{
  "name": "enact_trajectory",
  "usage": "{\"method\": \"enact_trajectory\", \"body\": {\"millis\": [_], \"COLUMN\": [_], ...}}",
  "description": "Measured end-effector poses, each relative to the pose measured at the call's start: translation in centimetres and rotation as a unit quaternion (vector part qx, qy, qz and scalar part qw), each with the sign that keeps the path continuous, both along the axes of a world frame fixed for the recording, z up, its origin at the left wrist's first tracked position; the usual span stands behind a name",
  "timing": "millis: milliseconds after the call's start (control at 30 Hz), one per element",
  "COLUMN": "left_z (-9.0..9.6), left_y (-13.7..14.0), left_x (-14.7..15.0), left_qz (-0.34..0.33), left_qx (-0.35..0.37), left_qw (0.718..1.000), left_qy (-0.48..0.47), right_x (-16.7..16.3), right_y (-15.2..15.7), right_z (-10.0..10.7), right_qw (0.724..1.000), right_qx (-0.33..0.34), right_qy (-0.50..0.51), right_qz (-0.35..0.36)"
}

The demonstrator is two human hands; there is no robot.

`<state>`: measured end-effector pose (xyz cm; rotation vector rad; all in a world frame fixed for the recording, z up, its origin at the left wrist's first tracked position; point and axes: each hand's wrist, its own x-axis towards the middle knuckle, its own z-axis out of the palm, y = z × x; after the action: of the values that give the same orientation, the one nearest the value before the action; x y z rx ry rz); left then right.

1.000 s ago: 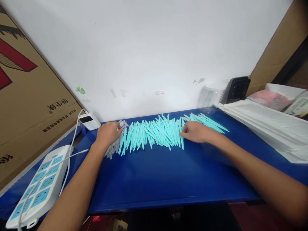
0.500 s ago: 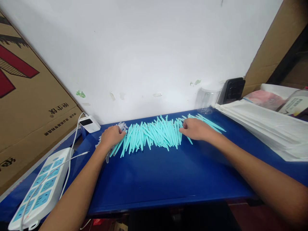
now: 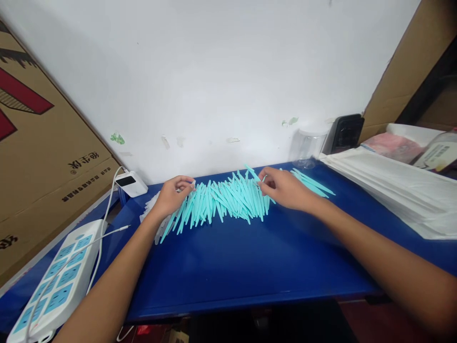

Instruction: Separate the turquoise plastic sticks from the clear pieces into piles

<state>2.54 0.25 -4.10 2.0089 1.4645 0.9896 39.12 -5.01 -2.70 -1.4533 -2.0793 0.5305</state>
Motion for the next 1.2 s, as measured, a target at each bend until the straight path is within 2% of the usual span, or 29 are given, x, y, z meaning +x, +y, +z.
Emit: {"method": "enact_trajectory", "body": {"millis": [167, 367, 733, 900, 1100, 1200], "left_z": [0.1, 0.0, -0.2, -0.1, -0.1, 0.1], "left_y": [-1.3, -2.4, -3.3, -3.8, -4.9, -4.8], "left_x": [1.7, 3.4, 4.7, 5.3, 6.7, 6.6], "left_qz": [-0.083, -0.082, -0.105, -0.105, -0.107, -0.106], "left_qx": [-0.071, -0.117, -0.117, -0.118, -0.111, -0.088], "left_qw": [0.986, 0.970, 0.964, 0.967, 0.971, 0.980], "left_qy": [-0.126, -0.198, -0.215, -0.197, -0.184, -0.143], "right_x": [-0.6, -1.2, -1.5, -1.8, -2.6, -2.3], "right_y": [-0.5, -0.8, -1.0, -1.2, -1.8, -1.5], "right_z": [0.1, -0.4, -0.3, -0.2, -0.5, -0.4], "right_qw": [0.992, 0.984, 0.980, 0.979, 0.974, 0.981], "right_qx": [0.012, -0.005, -0.006, -0.012, -0.027, -0.008], "right_qy": [0.094, 0.123, 0.150, 0.151, 0.142, 0.120], "right_qz": [0.088, 0.127, 0.133, 0.135, 0.174, 0.155]}}
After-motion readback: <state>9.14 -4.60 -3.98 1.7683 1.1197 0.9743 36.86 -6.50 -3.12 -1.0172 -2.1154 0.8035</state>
